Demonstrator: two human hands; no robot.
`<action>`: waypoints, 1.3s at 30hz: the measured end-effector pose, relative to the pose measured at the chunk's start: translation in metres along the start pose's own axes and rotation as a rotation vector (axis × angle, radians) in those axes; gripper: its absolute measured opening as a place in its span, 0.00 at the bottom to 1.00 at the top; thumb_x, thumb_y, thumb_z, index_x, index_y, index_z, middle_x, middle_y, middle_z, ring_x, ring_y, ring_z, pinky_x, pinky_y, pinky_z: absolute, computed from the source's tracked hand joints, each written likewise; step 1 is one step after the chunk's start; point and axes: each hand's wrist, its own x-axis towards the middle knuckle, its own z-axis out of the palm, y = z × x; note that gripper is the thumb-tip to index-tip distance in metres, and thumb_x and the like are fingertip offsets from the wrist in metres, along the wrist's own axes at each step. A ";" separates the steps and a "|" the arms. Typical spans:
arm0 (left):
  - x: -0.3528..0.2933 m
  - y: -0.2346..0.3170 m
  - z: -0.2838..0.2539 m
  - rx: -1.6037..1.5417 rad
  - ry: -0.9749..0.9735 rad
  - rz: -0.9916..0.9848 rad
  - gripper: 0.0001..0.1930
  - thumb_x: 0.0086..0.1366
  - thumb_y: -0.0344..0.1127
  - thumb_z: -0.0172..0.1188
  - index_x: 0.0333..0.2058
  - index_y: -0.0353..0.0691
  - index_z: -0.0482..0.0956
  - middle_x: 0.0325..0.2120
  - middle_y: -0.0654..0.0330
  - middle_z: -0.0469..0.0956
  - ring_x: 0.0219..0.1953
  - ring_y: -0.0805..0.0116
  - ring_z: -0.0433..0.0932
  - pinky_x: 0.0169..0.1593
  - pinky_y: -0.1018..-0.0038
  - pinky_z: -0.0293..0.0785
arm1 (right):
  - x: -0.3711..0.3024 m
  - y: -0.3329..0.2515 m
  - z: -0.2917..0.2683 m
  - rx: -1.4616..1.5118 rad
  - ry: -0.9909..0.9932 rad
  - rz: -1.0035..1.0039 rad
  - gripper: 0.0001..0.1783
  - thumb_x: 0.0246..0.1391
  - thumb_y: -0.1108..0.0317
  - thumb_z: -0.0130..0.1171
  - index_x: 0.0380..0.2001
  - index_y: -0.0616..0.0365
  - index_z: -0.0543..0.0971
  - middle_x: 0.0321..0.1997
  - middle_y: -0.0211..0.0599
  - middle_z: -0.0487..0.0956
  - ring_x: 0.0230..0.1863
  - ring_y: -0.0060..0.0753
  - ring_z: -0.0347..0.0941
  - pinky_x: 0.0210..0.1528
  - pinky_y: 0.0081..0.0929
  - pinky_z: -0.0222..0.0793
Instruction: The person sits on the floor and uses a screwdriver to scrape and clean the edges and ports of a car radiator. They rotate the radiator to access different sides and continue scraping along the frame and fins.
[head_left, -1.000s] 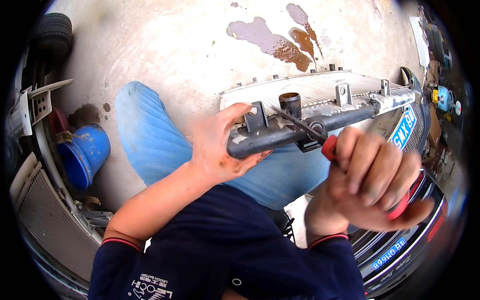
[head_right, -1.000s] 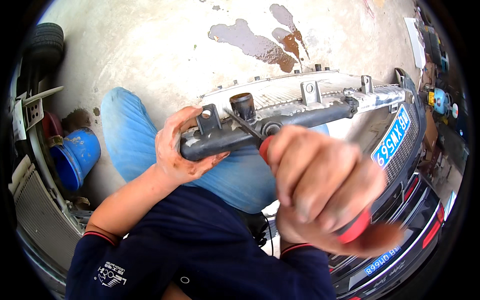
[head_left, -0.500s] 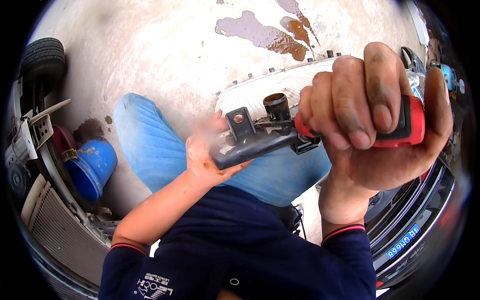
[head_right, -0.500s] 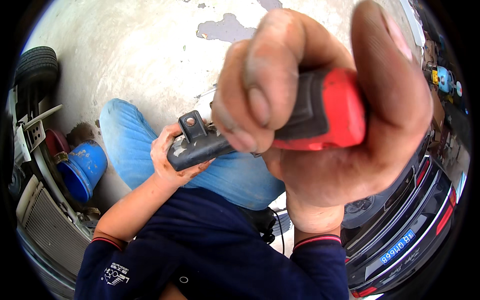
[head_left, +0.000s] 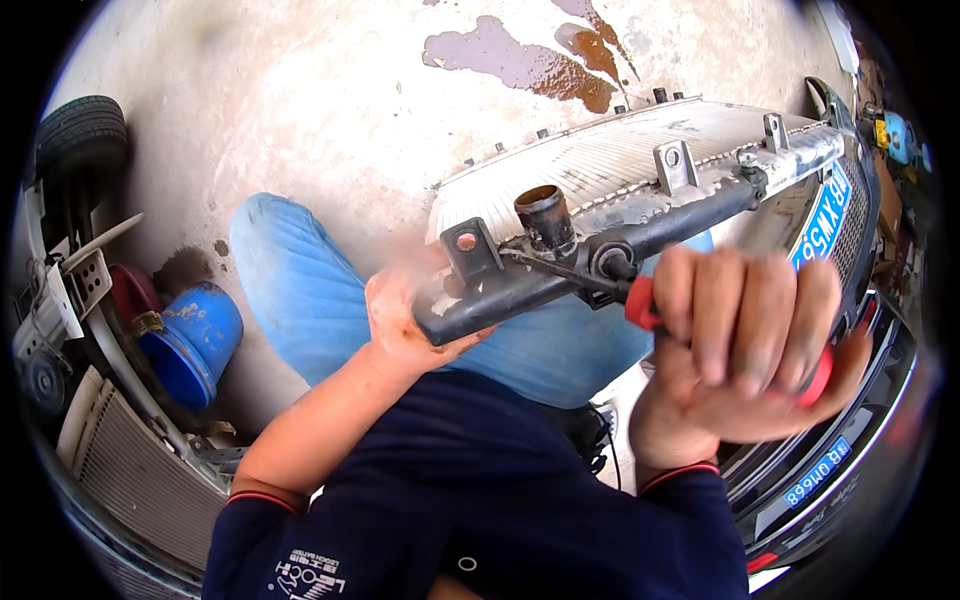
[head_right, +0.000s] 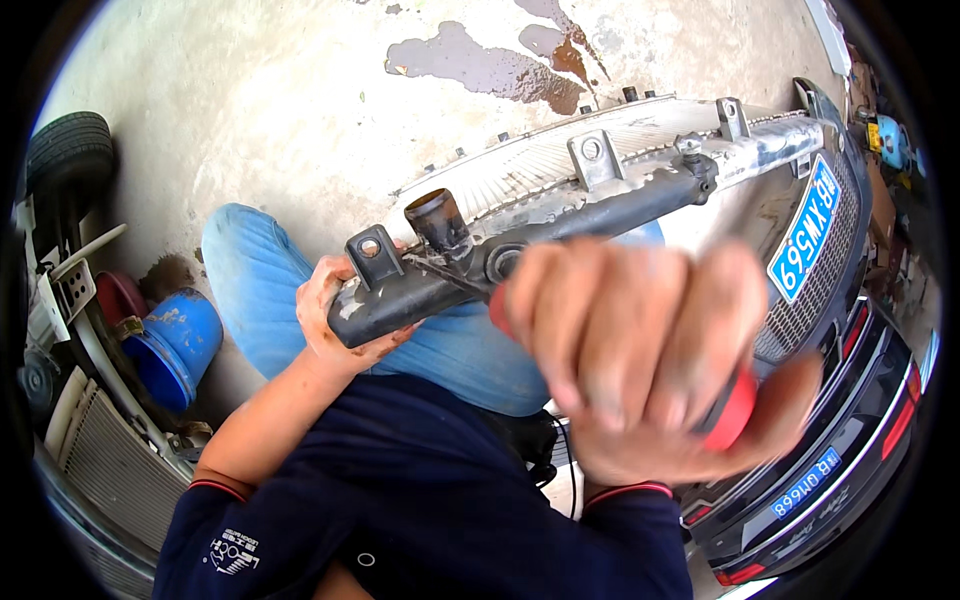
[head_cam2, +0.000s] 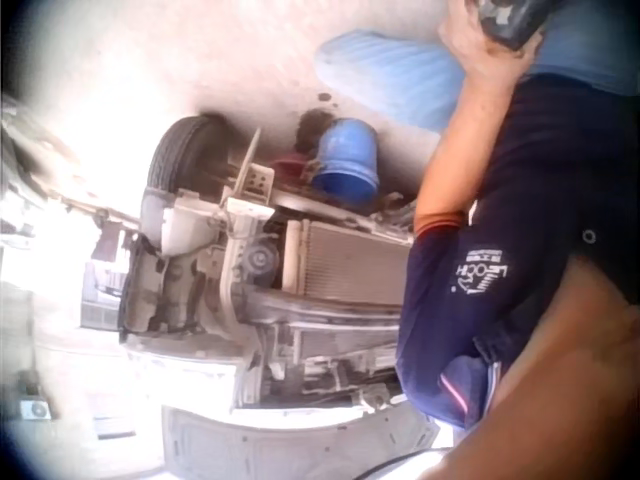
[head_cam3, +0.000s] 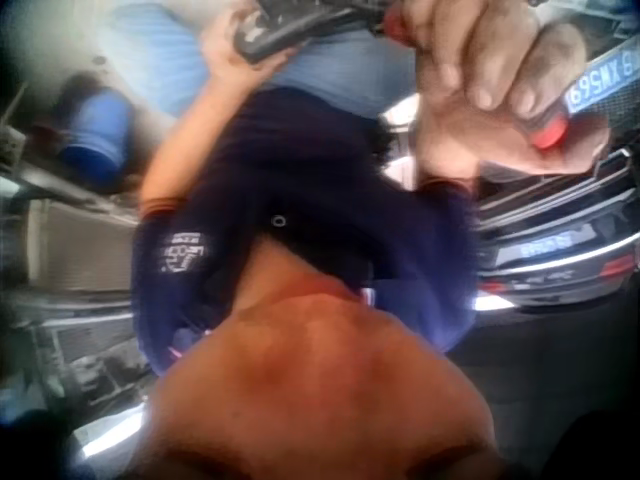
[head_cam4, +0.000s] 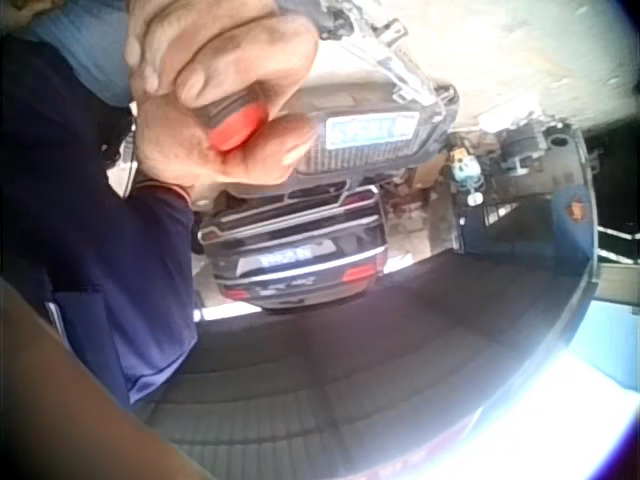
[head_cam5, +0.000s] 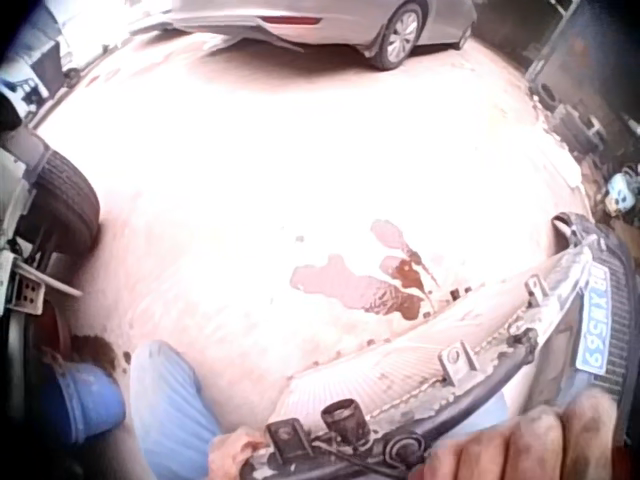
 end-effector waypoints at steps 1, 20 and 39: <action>0.002 0.000 0.000 -0.003 -0.010 0.012 0.31 0.49 0.40 0.83 0.42 0.34 0.70 0.41 0.48 0.86 0.40 0.58 0.89 0.42 0.70 0.83 | 0.011 -0.005 -0.004 -0.003 -0.062 0.080 0.25 0.68 0.43 0.44 0.21 0.43 0.69 0.16 0.21 0.70 0.17 0.22 0.63 0.29 0.27 0.57; -0.013 -0.036 0.034 -0.421 0.103 -0.012 0.44 0.45 0.36 0.80 0.60 0.34 0.68 0.50 0.49 0.80 0.54 0.51 0.81 0.61 0.58 0.74 | 0.048 -0.003 -0.007 -0.022 -0.207 0.317 0.20 0.65 0.44 0.51 0.28 0.47 0.69 0.24 0.22 0.70 0.24 0.18 0.62 0.34 0.23 0.57; 0.094 0.134 -0.055 0.067 -0.072 0.583 0.21 0.48 0.29 0.63 0.43 0.29 0.83 0.40 0.45 0.85 0.42 0.54 0.87 0.45 0.65 0.86 | -0.004 -0.123 -0.024 0.413 -0.129 -0.447 0.12 0.51 0.66 0.63 0.20 0.48 0.70 0.16 0.19 0.71 0.18 0.17 0.68 0.34 0.24 0.63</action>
